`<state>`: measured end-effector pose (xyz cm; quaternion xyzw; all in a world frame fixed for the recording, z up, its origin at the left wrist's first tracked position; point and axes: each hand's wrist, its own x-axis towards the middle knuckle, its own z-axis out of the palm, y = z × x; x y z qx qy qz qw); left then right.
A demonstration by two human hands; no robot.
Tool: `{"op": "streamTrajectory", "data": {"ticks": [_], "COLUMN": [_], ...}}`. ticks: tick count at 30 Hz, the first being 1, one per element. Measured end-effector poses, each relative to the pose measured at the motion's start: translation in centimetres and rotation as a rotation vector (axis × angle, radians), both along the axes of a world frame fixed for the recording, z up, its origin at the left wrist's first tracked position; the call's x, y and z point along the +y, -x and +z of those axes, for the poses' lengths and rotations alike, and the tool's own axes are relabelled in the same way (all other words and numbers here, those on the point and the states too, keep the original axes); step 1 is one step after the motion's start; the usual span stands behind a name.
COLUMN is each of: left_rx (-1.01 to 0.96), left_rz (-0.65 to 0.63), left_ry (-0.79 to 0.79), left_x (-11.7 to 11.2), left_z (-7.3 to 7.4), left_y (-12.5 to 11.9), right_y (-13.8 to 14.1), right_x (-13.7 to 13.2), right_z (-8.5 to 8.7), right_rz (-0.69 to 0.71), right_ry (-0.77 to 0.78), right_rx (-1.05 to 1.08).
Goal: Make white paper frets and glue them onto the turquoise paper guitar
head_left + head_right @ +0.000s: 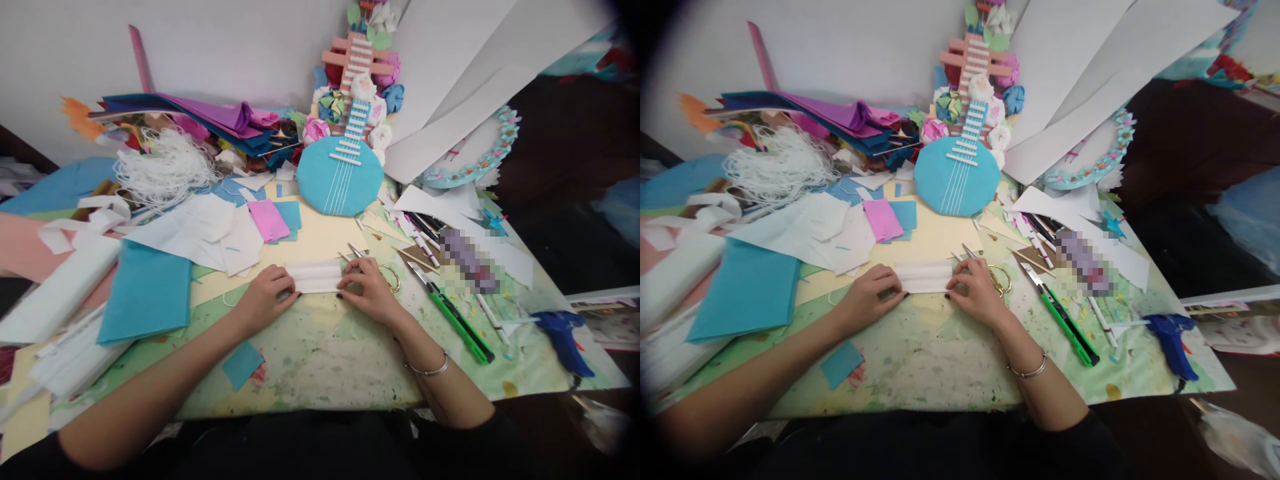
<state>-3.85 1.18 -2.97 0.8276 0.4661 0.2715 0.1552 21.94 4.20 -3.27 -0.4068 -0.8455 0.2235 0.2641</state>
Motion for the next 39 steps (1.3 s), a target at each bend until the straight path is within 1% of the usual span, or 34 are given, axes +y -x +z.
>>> {"op": "streamTrajectory", "data": {"ticks": [9, 15, 17, 21, 24, 28, 33, 37, 39], "left_rx": [-0.026, -0.037, -0.01, 0.107, 0.179, 0.223, 0.158, 0.128, 0.117], "left_rz": [-0.012, -0.038, -0.058, -0.085, -0.06, 0.011, 0.097, 0.13, 0.135], "left_ry": [0.036, 0.065, 0.074, 0.054, 0.03, 0.019, 0.06, 0.093, 0.116], "left_x": [0.1, 0.2, 0.2, 0.2, 0.2, 0.1, 0.4, 0.8, 0.8], "left_z": [-0.1, 0.1, 0.2, 0.3, 0.1, 0.0, 0.1, -0.1, -0.1], "left_y": [0.4, 0.5, 0.4, 0.3, 0.1, -0.1, 0.0, 0.3, 0.3], "right_y": [0.5, 0.6, 0.7, 0.8, 0.8, 1.1, 1.3, 1.3, 1.3], "right_x": [-0.3, -0.2, -0.2, -0.1, 0.0, -0.1, -0.3, -0.3, -0.3], "right_z": [0.4, 0.6, 0.6, 0.4, 0.3, 0.4, 0.4, 0.3, 0.2], "right_rz": [0.001, -0.027, -0.045, -0.056, -0.068, -0.108, -0.146, -0.165, -0.15], "right_ry": [-0.007, 0.042, 0.056, 0.066, 0.086, 0.106, 0.099, 0.098, 0.101], "right_rx": [-0.128, -0.146, -0.144, -0.132, -0.111, -0.095, -0.079, -0.057, -0.041]}}
